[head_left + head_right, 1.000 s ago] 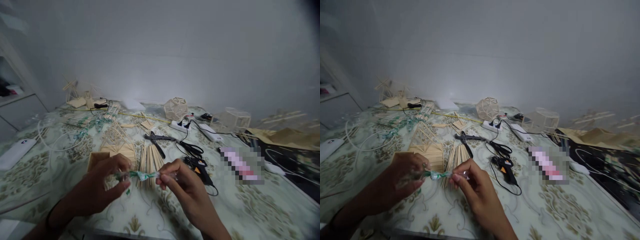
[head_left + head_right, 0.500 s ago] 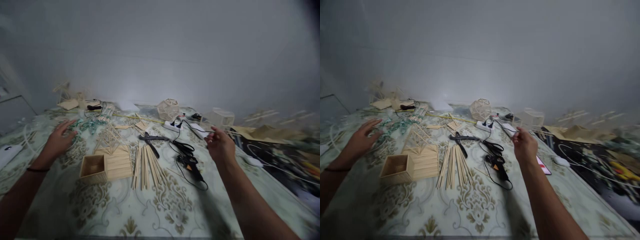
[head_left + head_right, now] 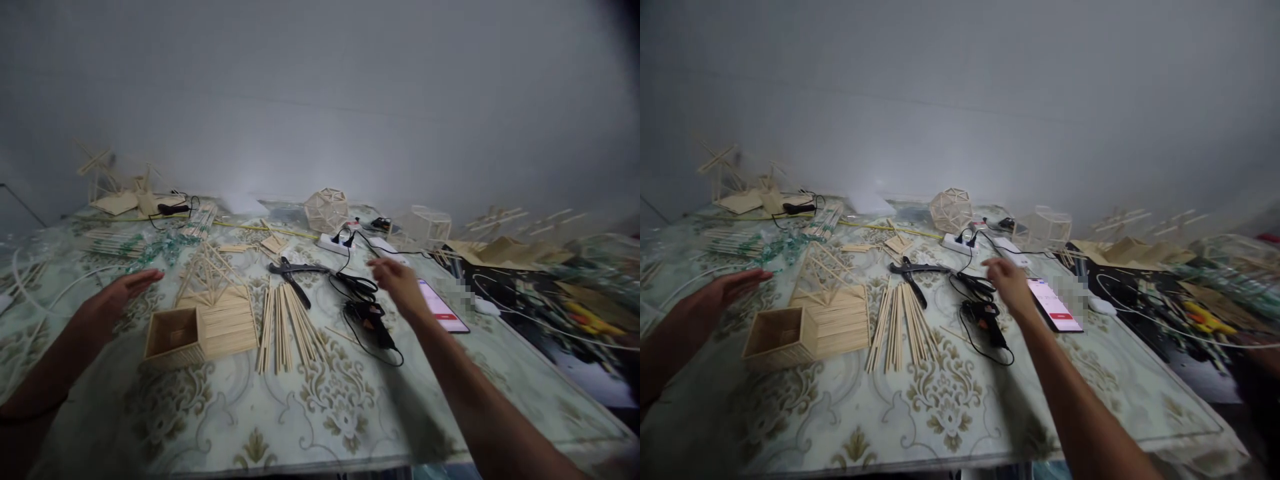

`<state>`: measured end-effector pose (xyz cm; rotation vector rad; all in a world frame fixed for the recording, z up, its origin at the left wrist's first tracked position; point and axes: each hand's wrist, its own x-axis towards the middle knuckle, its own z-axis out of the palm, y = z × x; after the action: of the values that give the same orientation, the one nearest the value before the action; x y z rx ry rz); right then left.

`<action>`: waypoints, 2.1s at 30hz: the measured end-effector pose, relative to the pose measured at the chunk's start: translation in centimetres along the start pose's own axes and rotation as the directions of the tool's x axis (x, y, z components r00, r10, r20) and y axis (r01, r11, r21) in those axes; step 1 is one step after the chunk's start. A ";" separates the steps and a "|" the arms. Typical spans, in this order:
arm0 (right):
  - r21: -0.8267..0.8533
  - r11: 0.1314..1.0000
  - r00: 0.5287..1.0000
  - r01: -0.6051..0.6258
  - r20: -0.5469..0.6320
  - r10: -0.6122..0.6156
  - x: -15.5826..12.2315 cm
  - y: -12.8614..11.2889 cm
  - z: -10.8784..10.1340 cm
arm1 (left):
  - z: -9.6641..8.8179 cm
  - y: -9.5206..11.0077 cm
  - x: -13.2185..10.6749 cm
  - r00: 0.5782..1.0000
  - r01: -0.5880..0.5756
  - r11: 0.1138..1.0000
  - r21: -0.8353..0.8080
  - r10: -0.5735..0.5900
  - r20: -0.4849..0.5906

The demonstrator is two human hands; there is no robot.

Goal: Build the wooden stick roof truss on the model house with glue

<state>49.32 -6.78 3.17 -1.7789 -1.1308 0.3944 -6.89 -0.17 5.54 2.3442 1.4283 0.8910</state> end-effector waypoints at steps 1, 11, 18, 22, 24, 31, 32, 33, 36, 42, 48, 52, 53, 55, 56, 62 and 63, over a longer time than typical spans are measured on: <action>-0.060 0.998 0.992 0.035 0.120 -0.028 -1.5 -0.9 1.6 | 0.0 0.4 -0.4 0.999 0.009 0.999 -0.040 -0.007 0.049; -0.523 0.834 0.869 0.177 0.481 0.118 -9.0 -4.0 10.1 | -0.7 4.5 -2.3 0.920 -0.383 0.870 0.309 0.390 0.042; -0.575 0.806 0.868 0.140 0.463 0.179 -8.5 -3.7 10.5 | -0.9 6.4 -0.7 0.859 -0.498 0.829 0.254 0.513 0.010; -0.581 0.806 0.878 0.115 0.440 0.192 -8.6 -3.5 10.2 | -1.3 6.7 1.7 0.906 -0.417 0.898 0.140 0.423 -0.013; -0.575 0.811 0.875 0.112 0.443 0.194 -8.6 -3.4 10.1 | -1.5 7.3 3.3 0.923 -0.376 0.921 0.102 0.382 -0.045; -0.576 0.809 0.869 0.117 0.453 0.197 -8.5 -3.6 10.3 | -0.5 8.3 8.2 0.972 -0.224 0.973 0.058 0.227 -0.055; -0.582 0.804 0.868 0.120 0.455 0.200 -8.6 -3.7 10.1 | -0.3 8.0 8.6 0.972 -0.228 0.972 0.061 0.231 -0.039; -0.589 0.798 0.866 0.125 0.458 0.202 -8.6 -3.8 9.8 | -0.1 7.8 8.9 0.972 -0.231 0.971 0.062 0.232 -0.019; -0.611 0.778 0.855 0.145 0.473 0.211 -8.8 -4.3 8.1 | 0.2 7.1 9.2 0.972 -0.232 0.972 0.033 0.231 0.034; -0.400 0.881 0.845 0.252 0.535 0.001 -8.0 -7.5 4.3 | 0.4 6.9 9.6 0.966 -0.246 0.968 -0.057 0.249 0.067; -0.050 0.899 0.810 0.434 0.459 -0.366 -5.4 -14.1 7.5 | 1.0 7.2 9.6 0.961 -0.263 0.960 -0.095 0.269 0.059; 0.044 0.813 0.740 0.580 0.390 -0.548 -3.7 -17.2 11.4 | 0.0 7.2 9.5 0.961 -0.253 0.957 -0.142 0.266 0.077; 0.060 0.790 0.716 0.610 0.385 -0.582 -3.2 -17.7 12.3 | -0.6 7.1 9.6 0.964 -0.251 0.959 -0.135 0.260 0.056; 0.090 0.755 0.678 0.650 0.380 -0.629 -2.5 -18.4 13.8 | -1.6 6.6 10.1 0.968 -0.249 0.965 -0.084 0.247 -0.033; 0.104 0.747 0.669 0.657 0.378 -0.641 -2.1 -18.6 14.5 | -2.0 6.3 10.4 0.966 -0.252 0.966 -0.061 0.248 -0.072; 0.155 0.755 0.665 0.637 0.386 -0.640 -1.6 -19.3 17.2 | -1.4 4.0 12.6 0.939 -0.319 0.932 -0.173 0.335 0.074; 0.157 0.756 0.666 0.636 0.383 -0.640 -1.7 -19.5 17.5 | -1.2 3.7 12.8 0.933 -0.329 0.928 -0.176 0.348 0.088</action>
<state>26.48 3.62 10.74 -1.1813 -1.9689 0.3464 -0.75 9.03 13.11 2.5137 0.8838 0.8937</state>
